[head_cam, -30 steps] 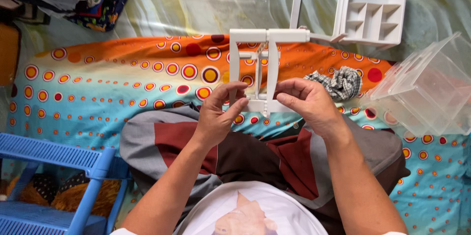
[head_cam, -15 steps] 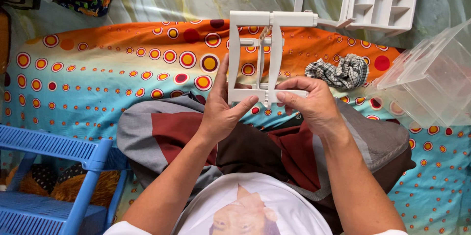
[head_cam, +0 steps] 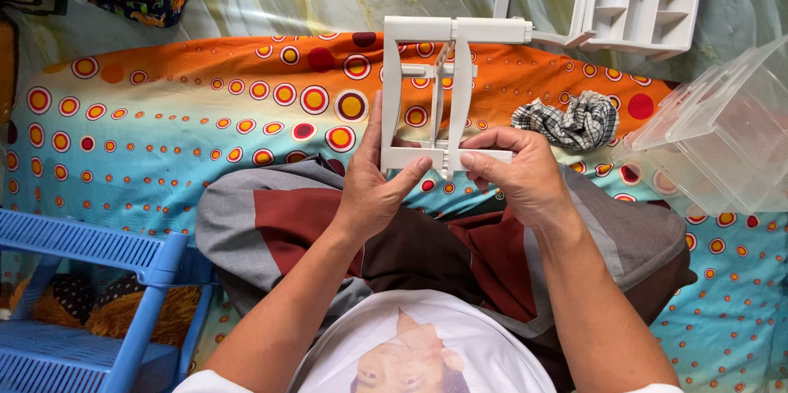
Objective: The person wipes white plastic furniture parts with a cloth, then joins two side frames and connects them with a crossbar to form a small rack. The person handles the parts one at a time and assembles them on the floor.
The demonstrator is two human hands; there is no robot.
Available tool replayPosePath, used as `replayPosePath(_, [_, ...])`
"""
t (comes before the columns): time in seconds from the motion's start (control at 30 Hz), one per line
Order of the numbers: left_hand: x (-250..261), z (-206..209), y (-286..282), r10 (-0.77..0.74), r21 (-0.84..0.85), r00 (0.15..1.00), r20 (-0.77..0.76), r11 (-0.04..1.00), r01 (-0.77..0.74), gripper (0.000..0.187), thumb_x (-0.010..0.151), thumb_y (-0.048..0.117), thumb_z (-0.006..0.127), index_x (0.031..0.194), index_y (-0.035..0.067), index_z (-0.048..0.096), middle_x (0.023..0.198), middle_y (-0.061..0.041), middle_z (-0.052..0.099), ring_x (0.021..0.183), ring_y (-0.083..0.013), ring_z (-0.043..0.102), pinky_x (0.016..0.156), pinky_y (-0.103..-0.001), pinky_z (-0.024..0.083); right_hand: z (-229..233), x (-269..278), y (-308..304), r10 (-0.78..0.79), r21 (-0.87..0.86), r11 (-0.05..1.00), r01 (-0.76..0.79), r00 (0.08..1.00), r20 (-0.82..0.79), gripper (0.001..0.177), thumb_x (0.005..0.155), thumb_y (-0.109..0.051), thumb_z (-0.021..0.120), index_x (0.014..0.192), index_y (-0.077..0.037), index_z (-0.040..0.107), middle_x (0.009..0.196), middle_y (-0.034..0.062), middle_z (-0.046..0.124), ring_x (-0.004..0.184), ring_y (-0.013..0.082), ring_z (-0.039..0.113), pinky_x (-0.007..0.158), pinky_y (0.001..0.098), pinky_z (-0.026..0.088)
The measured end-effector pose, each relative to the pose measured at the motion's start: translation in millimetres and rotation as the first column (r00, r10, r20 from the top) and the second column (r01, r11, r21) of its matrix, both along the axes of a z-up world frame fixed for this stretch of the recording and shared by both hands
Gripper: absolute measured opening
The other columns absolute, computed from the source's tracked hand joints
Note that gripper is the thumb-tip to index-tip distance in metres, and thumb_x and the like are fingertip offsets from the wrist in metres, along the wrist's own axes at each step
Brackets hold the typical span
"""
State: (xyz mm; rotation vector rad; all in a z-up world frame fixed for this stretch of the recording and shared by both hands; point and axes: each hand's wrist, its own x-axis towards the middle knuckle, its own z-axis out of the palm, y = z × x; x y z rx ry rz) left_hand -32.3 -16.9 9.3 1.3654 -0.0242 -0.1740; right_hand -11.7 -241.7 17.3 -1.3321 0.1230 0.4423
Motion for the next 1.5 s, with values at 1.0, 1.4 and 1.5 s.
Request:
replayPosePath(1.0, [-3.9,6.0,-1.4,-0.006,0.008,1.0,-0.03,1.0,0.007,0.099,0.095,0.008,0.071,0.167,0.009,0.005,0.122,-0.012,0.065,0.105,-0.0138,0.066,0.089,-0.029,0.061,-1.9,-3.0,1.5,0.016,0.0,1.0,-0.016,1.0,0.004,0.019,0.088,-0.012,0.08,0.099,0.002,0.074,0.08,0.0071,0.072,0.069,0.0103,0.065,0.061,0.0241,0.053])
replayPosePath(1.4, [-5.1,6.0,-0.4,-0.006,0.016,1.0,-0.013,1.0,0.006,0.1,0.094,0.006,0.072,0.168,0.008,0.005,0.13,-0.013,0.062,0.111,-0.0145,0.064,0.093,-0.029,0.06,-1.9,-2.6,1.3,0.024,0.01,1.0,-0.024,1.0,0.004,0.021,0.088,-0.013,0.081,0.1,0.002,0.074,0.082,0.0069,0.072,0.069,0.0097,0.066,0.061,0.0235,0.054])
replayPosePath(1.5, [-3.6,6.8,1.7,-0.017,-0.002,1.0,-0.002,1.0,0.017,0.101,0.091,0.004,0.074,0.165,0.009,0.006,0.133,-0.01,0.058,0.11,-0.0137,0.061,0.091,-0.029,0.059,0.0,-2.2,0.0,0.042,-0.03,0.999,-0.042,0.999,-0.013,0.021,0.086,-0.013,0.081,0.1,0.002,0.074,0.084,0.0056,0.073,0.07,0.0085,0.066,0.06,0.0222,0.052])
